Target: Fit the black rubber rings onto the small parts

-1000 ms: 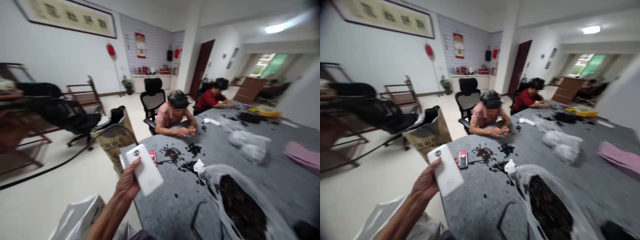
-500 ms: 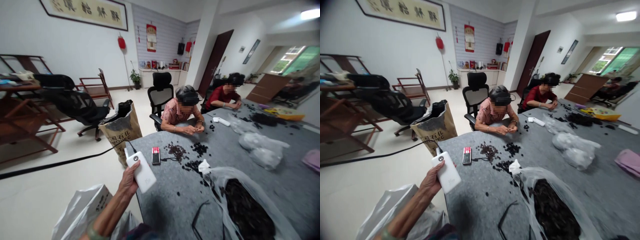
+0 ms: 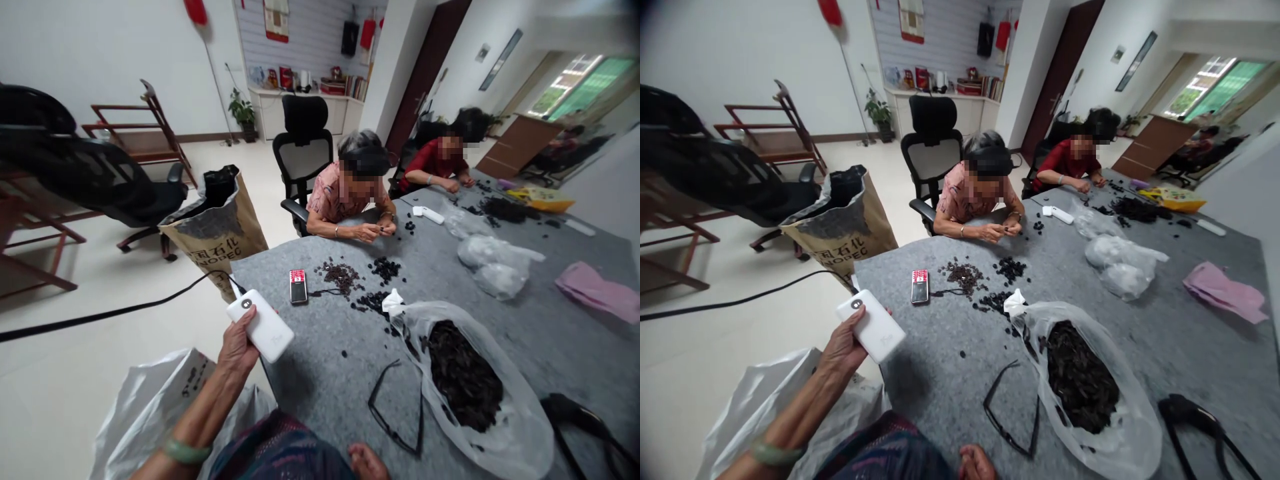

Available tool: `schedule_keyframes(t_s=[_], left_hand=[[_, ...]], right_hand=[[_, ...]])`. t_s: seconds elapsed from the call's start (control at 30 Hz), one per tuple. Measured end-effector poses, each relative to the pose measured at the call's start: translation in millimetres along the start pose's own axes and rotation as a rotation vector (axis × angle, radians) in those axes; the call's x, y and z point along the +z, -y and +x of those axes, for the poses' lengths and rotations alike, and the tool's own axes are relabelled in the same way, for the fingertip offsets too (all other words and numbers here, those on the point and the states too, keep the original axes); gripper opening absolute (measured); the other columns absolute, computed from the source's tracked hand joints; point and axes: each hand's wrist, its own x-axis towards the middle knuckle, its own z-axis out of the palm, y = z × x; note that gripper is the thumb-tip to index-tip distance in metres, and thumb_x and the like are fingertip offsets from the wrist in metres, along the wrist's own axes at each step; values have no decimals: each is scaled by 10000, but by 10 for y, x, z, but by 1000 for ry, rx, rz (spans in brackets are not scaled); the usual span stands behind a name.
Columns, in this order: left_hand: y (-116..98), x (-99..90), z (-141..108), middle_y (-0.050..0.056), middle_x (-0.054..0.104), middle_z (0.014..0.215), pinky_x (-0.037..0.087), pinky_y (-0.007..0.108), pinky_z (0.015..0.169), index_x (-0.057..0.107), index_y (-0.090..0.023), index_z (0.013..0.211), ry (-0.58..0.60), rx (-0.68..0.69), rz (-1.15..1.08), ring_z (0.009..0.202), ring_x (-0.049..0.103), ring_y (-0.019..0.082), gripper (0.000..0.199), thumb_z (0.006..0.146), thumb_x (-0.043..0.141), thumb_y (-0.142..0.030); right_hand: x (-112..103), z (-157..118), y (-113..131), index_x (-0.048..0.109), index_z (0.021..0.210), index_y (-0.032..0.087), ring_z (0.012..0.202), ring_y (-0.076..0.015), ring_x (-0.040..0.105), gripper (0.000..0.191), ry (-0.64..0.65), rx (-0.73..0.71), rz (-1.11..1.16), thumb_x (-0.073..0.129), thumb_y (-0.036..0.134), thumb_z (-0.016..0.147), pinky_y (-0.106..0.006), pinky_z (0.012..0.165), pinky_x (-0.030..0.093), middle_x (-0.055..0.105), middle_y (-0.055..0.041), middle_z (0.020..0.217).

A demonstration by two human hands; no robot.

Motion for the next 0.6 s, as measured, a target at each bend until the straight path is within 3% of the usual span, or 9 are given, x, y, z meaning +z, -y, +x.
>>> schedule_keyframes(t_s=[0.07, 0.17, 0.27, 0.4, 0.5, 0.6], left_hand=[[12, -10, 2, 42, 715, 777, 636, 419, 914, 686, -150, 1070, -13, 3, 11, 823, 760, 215, 213, 885, 595, -101], [31, -22, 27, 28, 729, 821, 614, 448, 991, 686, -169, 1179, -10, -6, 44, 874, 759, 209, 299, 906, 584, -101], [51, -29, 96, 0, 748, 852, 601, 453, 1029, 659, -211, 1279, -23, -38, 88, 857, 754, 178, 379, 933, 566, -91], [92, -39, 160, -13, 774, 901, 602, 462, 1036, 653, -247, 1327, -16, -68, 132, 770, 746, 154, 428, 930, 584, -102], [142, -40, 159, -3, 783, 923, 570, 569, 1051, 623, -292, 1383, -6, -79, 199, 763, 758, 186, 497, 917, 597, -122], [201, -18, 133, 25, 785, 898, 552, 634, 1027, 605, -306, 1409, -9, -128, 268, 755, 764, 218, 523, 909, 606, -153]], right_hand=[[42, 44, -75, 535, 673, 293, 520, -153, 461, 739, -40, 26, 36, 368, 965, 412, -307, 579, 363, 457, -32, 564], [86, 47, -175, 565, 759, 277, 561, -129, 477, 748, -99, 40, 85, 400, 960, 501, -275, 608, 388, 519, -20, 622], [120, 59, -249, 595, 884, 199, 574, -69, 444, 794, -139, 63, 110, 426, 950, 689, -215, 621, 403, 543, -12, 663], [161, 115, -323, 615, 962, 145, 569, -33, 424, 645, -158, 89, 121, 446, 767, 927, -168, 609, 403, 549, 0, 677], [186, 150, -382, 623, 954, 146, 568, -24, 429, 605, -159, 79, 127, 457, 728, 946, -161, 612, 407, 568, -3, 684], [196, 184, -442, 625, 915, 197, 532, -53, 439, 653, -164, 52, 136, 467, 823, 818, -190, 584, 394, 575, -1, 652]])
